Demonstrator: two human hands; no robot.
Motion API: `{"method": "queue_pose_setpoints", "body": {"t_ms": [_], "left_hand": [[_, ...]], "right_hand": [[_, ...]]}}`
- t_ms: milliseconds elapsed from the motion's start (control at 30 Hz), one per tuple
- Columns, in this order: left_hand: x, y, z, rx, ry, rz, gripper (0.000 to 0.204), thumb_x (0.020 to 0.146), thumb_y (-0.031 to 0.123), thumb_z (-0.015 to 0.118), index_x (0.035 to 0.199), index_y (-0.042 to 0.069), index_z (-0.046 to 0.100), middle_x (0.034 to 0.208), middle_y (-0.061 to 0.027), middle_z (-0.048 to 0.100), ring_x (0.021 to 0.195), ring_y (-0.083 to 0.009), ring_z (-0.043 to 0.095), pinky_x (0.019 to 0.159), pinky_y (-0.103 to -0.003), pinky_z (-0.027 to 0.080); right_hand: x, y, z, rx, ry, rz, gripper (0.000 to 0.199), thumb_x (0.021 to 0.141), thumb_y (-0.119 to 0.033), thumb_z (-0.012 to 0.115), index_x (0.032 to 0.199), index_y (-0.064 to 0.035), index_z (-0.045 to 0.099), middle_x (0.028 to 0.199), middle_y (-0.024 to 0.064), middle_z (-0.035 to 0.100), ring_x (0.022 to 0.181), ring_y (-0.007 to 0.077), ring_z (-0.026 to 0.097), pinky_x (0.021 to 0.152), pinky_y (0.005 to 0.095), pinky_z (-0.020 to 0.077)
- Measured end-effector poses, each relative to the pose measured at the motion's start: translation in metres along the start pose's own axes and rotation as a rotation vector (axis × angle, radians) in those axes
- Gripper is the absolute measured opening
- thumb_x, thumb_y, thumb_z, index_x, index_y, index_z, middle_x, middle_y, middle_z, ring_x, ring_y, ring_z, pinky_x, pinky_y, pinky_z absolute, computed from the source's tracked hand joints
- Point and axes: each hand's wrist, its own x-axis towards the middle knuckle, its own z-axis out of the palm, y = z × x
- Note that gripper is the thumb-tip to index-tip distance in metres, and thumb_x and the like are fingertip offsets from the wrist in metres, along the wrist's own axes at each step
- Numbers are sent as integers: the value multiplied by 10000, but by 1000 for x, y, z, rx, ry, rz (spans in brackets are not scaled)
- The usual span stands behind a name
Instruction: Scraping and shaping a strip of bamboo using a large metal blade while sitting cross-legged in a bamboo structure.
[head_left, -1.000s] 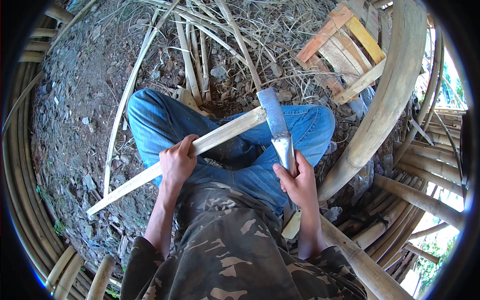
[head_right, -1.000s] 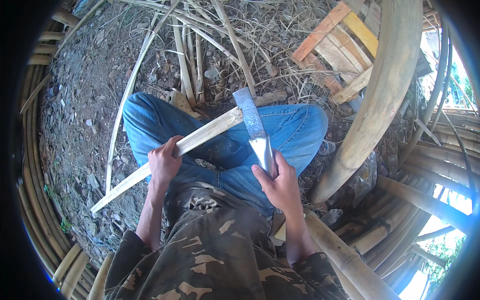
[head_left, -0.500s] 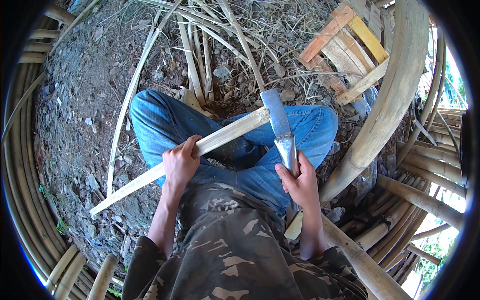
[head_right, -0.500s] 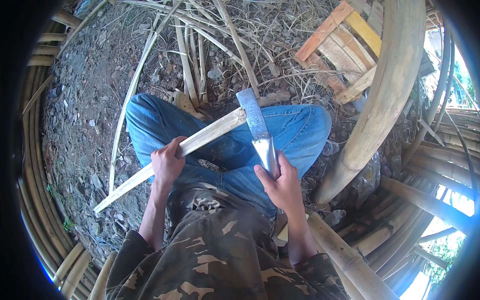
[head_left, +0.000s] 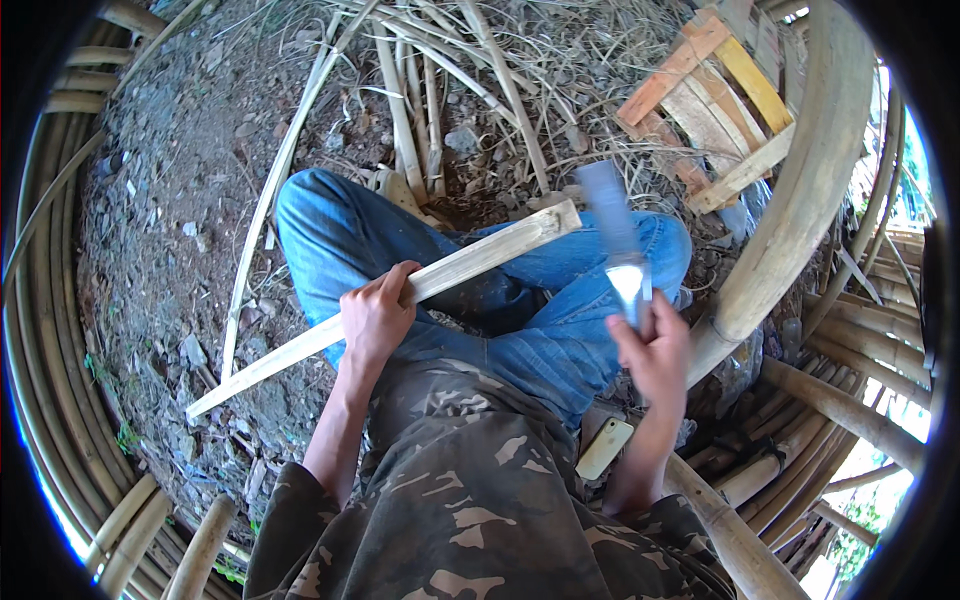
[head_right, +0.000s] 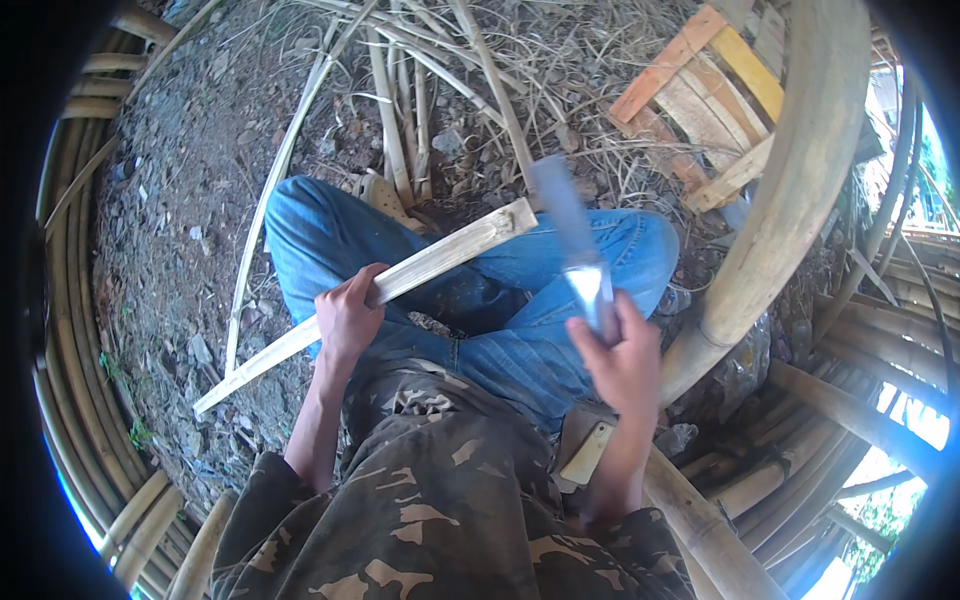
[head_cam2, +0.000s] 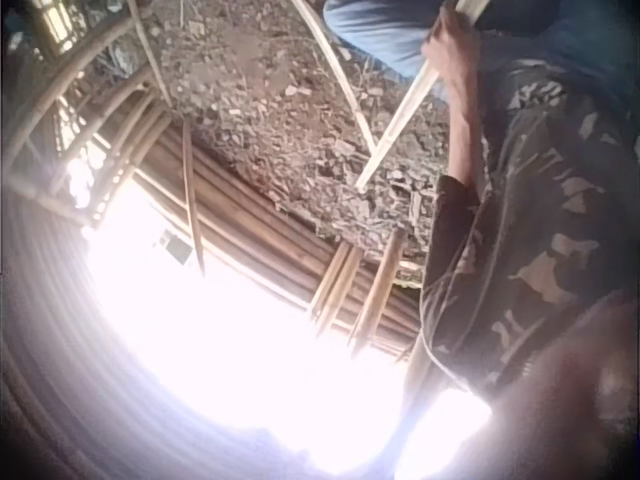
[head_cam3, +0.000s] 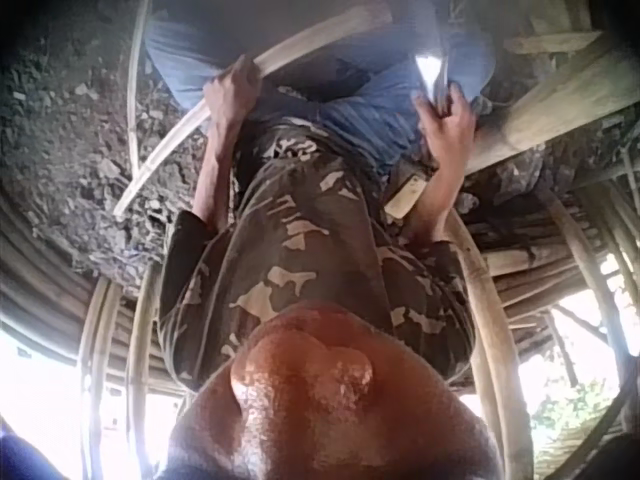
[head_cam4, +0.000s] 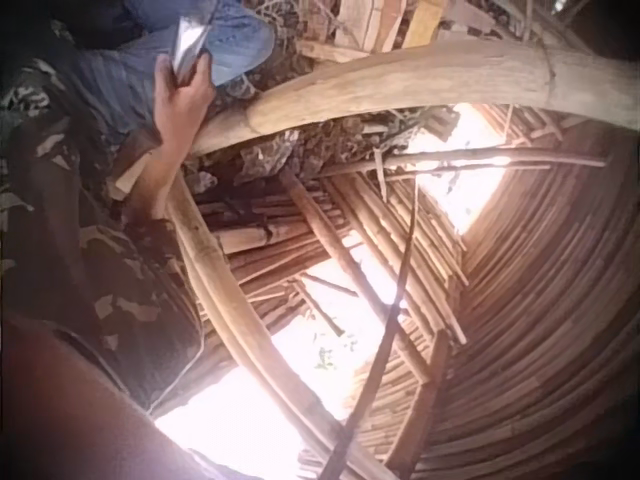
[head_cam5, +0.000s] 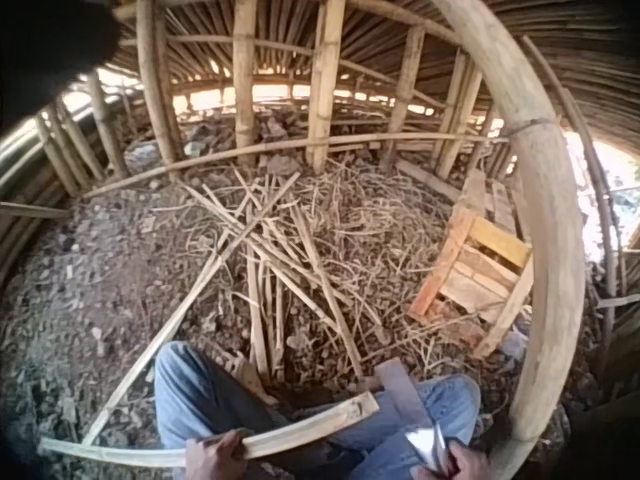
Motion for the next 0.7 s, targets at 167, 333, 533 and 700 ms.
{"method": "queue_pose_setpoints", "body": {"t_ms": [167,333,533,700], "left_hand": [[1,1,0,-8,-51,-38,377,660,2,638,1003,159,659,707,-41,658,609,-231,648,569,-340,515],[2,1,-1,-13,4,18,324,686,-2,621,971,146,661,673,-31,644,556,-214,632,524,-332,506],[2,0,-1,15,9,12,348,679,-10,616,989,141,663,684,-45,645,559,-227,632,529,-333,507],[1,2,-2,-8,-34,-23,371,667,-8,620,1006,137,662,719,-72,659,627,-254,652,574,-347,513]], "right_hand": [[1,1,-22,263,210,-54,290,867,-74,665,1122,-34,533,666,11,543,462,63,469,410,205,363],[-8,-4,1,388,10,34,314,860,-83,680,1128,-24,527,644,-1,532,439,63,464,403,217,362],[-6,-11,5,602,161,-33,233,867,-54,655,1045,2,515,670,22,528,428,67,461,390,224,366],[-5,17,34,260,-3,-36,263,876,-131,665,1075,-9,543,684,40,581,486,98,531,457,249,406]]}}
